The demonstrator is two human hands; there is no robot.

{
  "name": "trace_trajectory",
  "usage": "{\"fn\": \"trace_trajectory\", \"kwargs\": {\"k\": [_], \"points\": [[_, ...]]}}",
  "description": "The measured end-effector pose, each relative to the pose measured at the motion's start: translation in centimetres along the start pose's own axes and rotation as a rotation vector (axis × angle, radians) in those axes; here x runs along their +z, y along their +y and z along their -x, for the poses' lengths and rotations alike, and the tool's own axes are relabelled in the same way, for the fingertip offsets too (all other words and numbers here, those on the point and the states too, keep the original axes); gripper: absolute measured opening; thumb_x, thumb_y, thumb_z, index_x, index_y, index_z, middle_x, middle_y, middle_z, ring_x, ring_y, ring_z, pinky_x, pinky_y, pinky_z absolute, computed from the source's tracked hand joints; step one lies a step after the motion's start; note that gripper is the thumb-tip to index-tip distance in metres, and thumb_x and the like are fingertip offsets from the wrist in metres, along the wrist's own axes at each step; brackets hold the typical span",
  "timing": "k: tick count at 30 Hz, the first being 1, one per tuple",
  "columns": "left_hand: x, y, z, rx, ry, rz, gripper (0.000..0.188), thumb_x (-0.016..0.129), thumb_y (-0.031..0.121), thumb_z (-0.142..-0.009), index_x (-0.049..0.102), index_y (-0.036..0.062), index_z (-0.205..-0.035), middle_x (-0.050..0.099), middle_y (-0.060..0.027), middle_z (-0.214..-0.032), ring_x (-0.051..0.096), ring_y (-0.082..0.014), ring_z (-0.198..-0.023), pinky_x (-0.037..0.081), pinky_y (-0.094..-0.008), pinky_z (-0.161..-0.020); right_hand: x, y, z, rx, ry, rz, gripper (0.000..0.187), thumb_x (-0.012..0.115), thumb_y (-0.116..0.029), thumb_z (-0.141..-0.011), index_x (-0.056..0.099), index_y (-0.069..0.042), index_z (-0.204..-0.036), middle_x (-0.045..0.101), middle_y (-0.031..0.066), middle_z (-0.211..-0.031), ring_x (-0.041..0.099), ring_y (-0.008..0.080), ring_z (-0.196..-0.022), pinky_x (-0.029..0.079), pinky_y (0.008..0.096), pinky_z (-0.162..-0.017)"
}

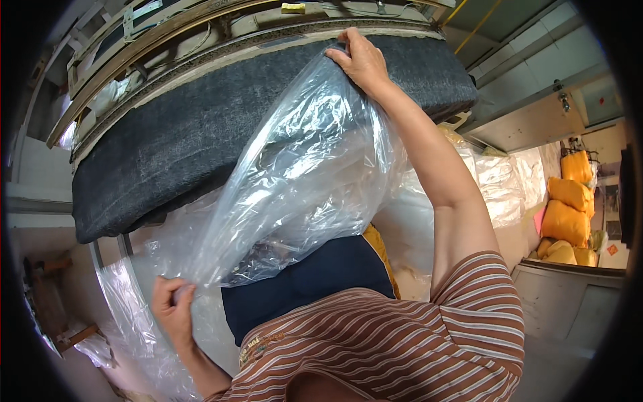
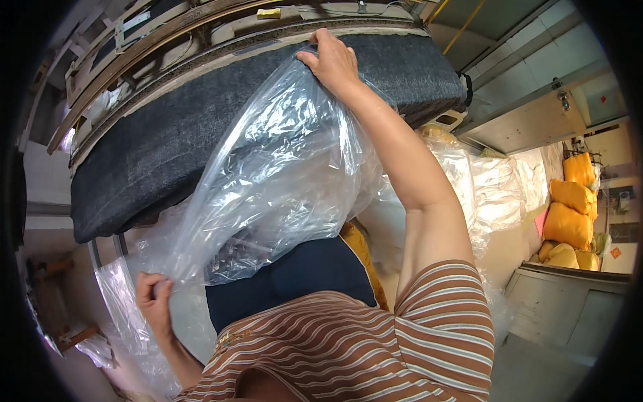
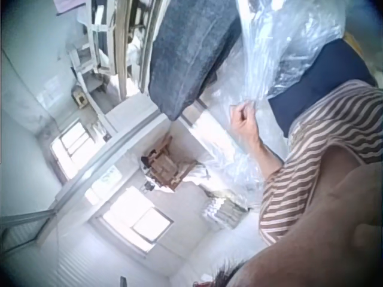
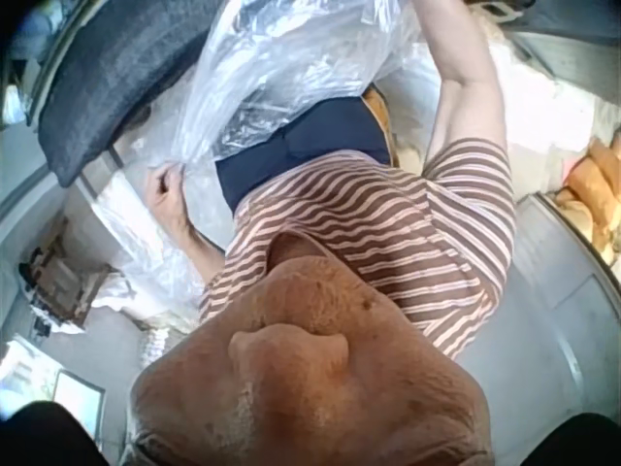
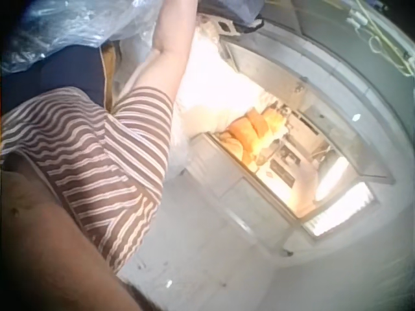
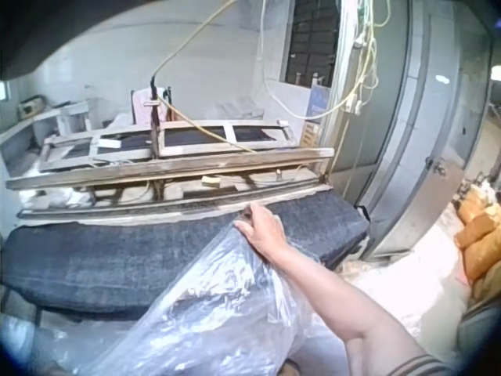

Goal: The person wraps a large, dark-colored upholstered chair with a clear plastic sheet. They repeatedly pull the plastic over the chair's frame and smooth it down by hand to ensure full coverage.

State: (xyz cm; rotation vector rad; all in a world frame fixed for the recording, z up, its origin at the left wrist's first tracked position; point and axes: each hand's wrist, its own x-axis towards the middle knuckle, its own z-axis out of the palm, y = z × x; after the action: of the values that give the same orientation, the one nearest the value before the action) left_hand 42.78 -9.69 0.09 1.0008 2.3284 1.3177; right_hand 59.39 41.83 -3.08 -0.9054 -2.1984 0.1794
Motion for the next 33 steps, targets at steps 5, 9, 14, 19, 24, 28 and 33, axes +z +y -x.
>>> {"fn": "trace_trajectory", "kwargs": {"k": [5,9,14,19,24,28,33], "points": [[1.7,-5.3,0.5,-0.412,0.154,0.167,0.008,0.063,0.013,-0.086,0.062,0.0055,-0.086,0.050,0.0028,-0.078,0.044,-0.0076,-0.069,0.035,-0.0210,-0.064,0.6,0.5,-0.9,0.094,-0.163,-0.108,0.023,0.068,-0.032,-0.079,0.069,-0.011,-0.088,0.063,0.0083,-0.089,0.061,0.0278,-0.089,0.045,0.0383,-0.080],[-1.0,-6.1,-6.0,-0.268,0.480,0.501,0.020,0.055,0.020,-0.095,0.059,0.0050,-0.107,0.054,0.0010,-0.099,0.049,-0.0096,-0.091,0.038,-0.0228,-0.083,-1.1,-2.2,-3.2,0.164,-0.042,-0.756,0.018,0.064,-0.023,-0.084,0.062,-0.009,-0.095,0.063,0.0072,-0.089,0.060,0.0249,-0.084,0.046,0.0326,-0.078],[-5.2,-2.2,-17.6,-0.069,0.749,0.495,0.028,0.055,0.022,-0.096,0.056,0.0050,-0.117,0.056,-0.0041,-0.115,0.050,-0.0131,-0.107,0.039,-0.0268,-0.091,-1.7,-7.1,-4.8,0.033,0.503,-0.466,0.016,0.052,-0.026,-0.097,0.053,-0.010,-0.098,0.056,0.0036,-0.084,0.051,0.0130,-0.069,0.047,0.0235,-0.065],[0.0,-9.3,-30.4,0.181,0.506,0.199,0.022,0.061,0.021,-0.093,0.067,0.0008,-0.094,0.063,0.0006,-0.087,0.054,-0.0073,-0.083,0.043,-0.0220,-0.078,3.9,0.4,-3.8,0.268,0.382,-0.442,0.019,0.063,-0.019,-0.083,0.058,-0.004,-0.093,0.064,0.0094,-0.074,0.060,0.0227,-0.068,0.048,0.0342,-0.067],[0.3,-10.2,-36.8,0.201,0.471,0.206,0.023,0.064,0.023,-0.091,0.069,0.0009,-0.094,0.063,0.0005,-0.085,0.054,-0.0077,-0.081,0.043,-0.0214,-0.076,5.6,2.4,-5.8,0.294,0.368,-0.363,0.016,0.068,-0.021,-0.080,0.065,-0.007,-0.085,0.062,0.0121,-0.087,0.060,0.0293,-0.084,0.047,0.0375,-0.077],[1.5,-9.2,-38.3,0.232,0.490,0.186,0.026,0.067,0.026,-0.088,0.069,0.0002,-0.094,0.062,0.0002,-0.081,0.053,-0.0081,-0.075,0.042,-0.0224,-0.071,5.8,2.5,-6.6,0.332,0.310,-0.197,0.019,0.070,-0.022,-0.076,0.065,-0.007,-0.086,0.055,0.0139,-0.097,0.056,0.0312,-0.092,0.045,0.0389,-0.083],[1.2,-8.3,-38.6,0.104,0.571,-0.152,0.032,0.074,0.032,-0.078,0.065,0.0010,-0.082,0.057,0.0001,-0.073,0.050,-0.0100,-0.067,0.042,-0.0245,-0.068,5.6,2.2,-6.7,0.417,0.383,-0.065,0.036,0.070,-0.024,-0.073,0.053,-0.003,-0.097,0.047,0.0192,-0.106,0.048,0.0338,-0.102,0.040,0.0400,-0.090]]}}
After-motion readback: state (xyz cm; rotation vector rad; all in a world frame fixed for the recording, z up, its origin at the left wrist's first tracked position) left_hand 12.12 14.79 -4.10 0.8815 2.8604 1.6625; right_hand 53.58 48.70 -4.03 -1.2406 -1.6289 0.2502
